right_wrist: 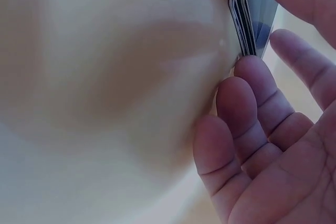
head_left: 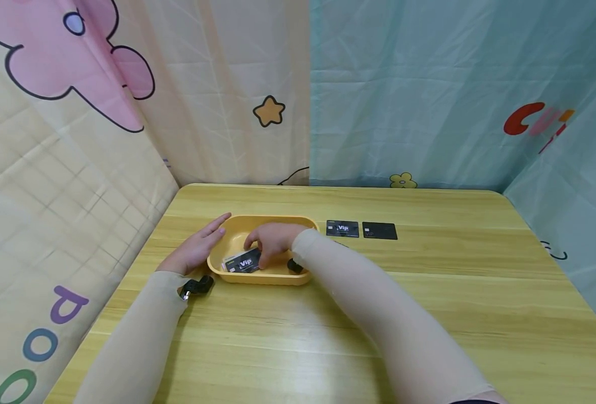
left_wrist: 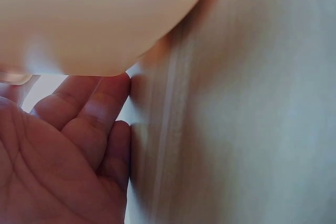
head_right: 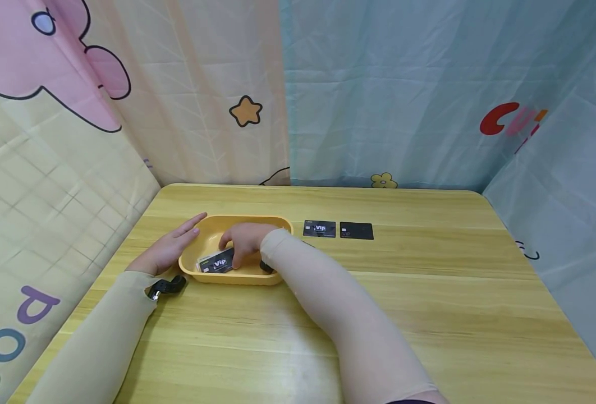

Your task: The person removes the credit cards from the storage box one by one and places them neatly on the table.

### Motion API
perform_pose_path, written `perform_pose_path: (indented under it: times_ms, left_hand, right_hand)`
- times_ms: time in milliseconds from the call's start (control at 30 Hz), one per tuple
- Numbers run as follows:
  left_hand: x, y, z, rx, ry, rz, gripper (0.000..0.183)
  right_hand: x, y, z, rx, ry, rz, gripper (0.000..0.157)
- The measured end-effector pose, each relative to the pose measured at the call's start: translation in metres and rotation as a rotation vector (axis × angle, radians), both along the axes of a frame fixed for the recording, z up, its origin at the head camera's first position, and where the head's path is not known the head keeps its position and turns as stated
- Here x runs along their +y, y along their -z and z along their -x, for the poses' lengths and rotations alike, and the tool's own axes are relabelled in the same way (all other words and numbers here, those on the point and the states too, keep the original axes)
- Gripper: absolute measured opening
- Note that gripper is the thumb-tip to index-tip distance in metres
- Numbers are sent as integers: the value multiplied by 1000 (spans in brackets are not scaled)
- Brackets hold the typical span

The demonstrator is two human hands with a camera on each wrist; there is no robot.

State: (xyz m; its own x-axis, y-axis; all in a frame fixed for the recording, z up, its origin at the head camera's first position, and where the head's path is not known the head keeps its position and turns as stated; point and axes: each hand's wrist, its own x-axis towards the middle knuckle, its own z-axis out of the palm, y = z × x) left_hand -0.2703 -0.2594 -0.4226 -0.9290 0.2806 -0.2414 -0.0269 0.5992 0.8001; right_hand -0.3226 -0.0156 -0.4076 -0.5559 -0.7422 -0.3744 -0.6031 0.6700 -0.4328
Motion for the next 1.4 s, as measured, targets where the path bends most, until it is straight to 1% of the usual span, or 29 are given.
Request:
perform_pose_path:
  times_ms: [367,567,667,900,1133,1400]
  left_hand:
    - [0,0,0,3,-2,19,60]
    - [-1,0,0,7,0,22,60]
    - [-1,0,1,8,-1,15,60]
    - [0,0,1,6,-2,6,60]
    - [-1,2,2,-1,1,-16,60]
    - [-2,4,3,6,1,-15,61]
  right_hand:
    - [-1,-1,-1,-35,54,9,50]
    - [-1,-1,-1,-32,31,8,55]
    - [-1,-1,-1,-26,22,1,54]
    - [-1,-2,-2,-46,67,-2,50]
    - [0,-4,-4,-17,53,-7,58]
    - [1,-5,-5,-25,62,0,50]
